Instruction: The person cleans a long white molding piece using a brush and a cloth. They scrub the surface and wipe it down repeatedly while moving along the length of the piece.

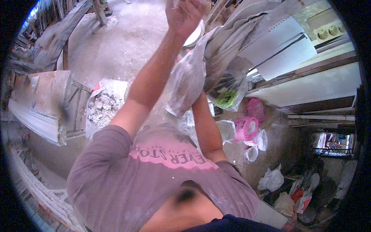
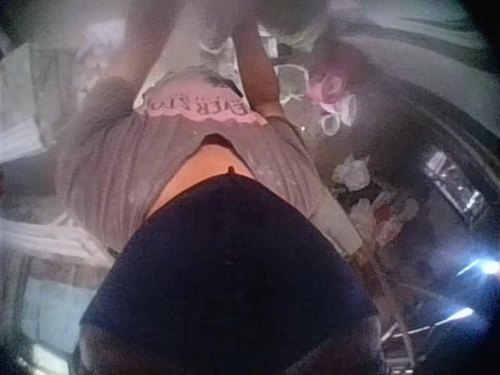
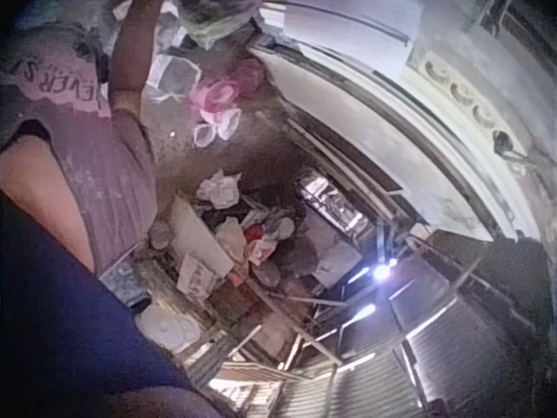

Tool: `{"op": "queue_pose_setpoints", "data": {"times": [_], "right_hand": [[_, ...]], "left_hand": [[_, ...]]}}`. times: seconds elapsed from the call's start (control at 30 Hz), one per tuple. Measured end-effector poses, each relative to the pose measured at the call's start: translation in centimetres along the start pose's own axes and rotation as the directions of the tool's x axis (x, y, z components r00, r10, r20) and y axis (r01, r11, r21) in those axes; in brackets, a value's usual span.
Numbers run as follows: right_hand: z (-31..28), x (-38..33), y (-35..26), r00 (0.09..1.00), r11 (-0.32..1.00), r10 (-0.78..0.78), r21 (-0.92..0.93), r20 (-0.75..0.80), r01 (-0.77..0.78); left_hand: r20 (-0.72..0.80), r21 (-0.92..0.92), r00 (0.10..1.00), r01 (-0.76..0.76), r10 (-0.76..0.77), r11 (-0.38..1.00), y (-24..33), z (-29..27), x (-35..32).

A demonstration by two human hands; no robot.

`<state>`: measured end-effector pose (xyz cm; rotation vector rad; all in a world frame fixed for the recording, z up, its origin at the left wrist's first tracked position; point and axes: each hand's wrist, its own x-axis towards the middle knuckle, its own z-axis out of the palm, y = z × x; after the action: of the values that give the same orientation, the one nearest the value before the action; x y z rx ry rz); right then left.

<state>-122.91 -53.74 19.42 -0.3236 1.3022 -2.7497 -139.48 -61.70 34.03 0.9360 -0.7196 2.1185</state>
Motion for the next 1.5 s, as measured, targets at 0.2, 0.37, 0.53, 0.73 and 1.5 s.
{"op": "queue_pose_setpoints", "data": {"times": [0.2,0.37,0.53,0.73,1.5], "right_hand": [[4.3,0.1,-4.1,0.986,0.848,0.093,0.508,0.138,-0.151],[3.6,2.4,-1.2,0.987,0.97,0.069,0.24,-0.144,-0.033],[3.6,1.3,0.3,0.888,0.884,0.034,-0.401,-0.458,-0.24],[-1.6,2.8,0.1,0.938,0.993,0.023,0.115,-0.346,0.018],[0.2,-2.6,-0.9,0.999,0.885,-0.013,-0.465,-0.052,-0.012]], "left_hand": [[-0.588,-0.042,0.613,-0.675,0.528,0.737,-5.4,-9.3,-2.5],[-0.138,0.964,0.715,0.255,0.686,-0.072,-2.6,-9.6,-4.3],[0.167,-0.24,0.957,0.273,0.237,-0.932,-0.4,-13.5,-5.3],[0.044,0.135,0.851,0.515,0.524,-0.847,-4.9,-12.9,-6.8],[-0.518,0.848,0.692,0.493,0.502,0.196,-10.8,-2.8,-21.0]]}}
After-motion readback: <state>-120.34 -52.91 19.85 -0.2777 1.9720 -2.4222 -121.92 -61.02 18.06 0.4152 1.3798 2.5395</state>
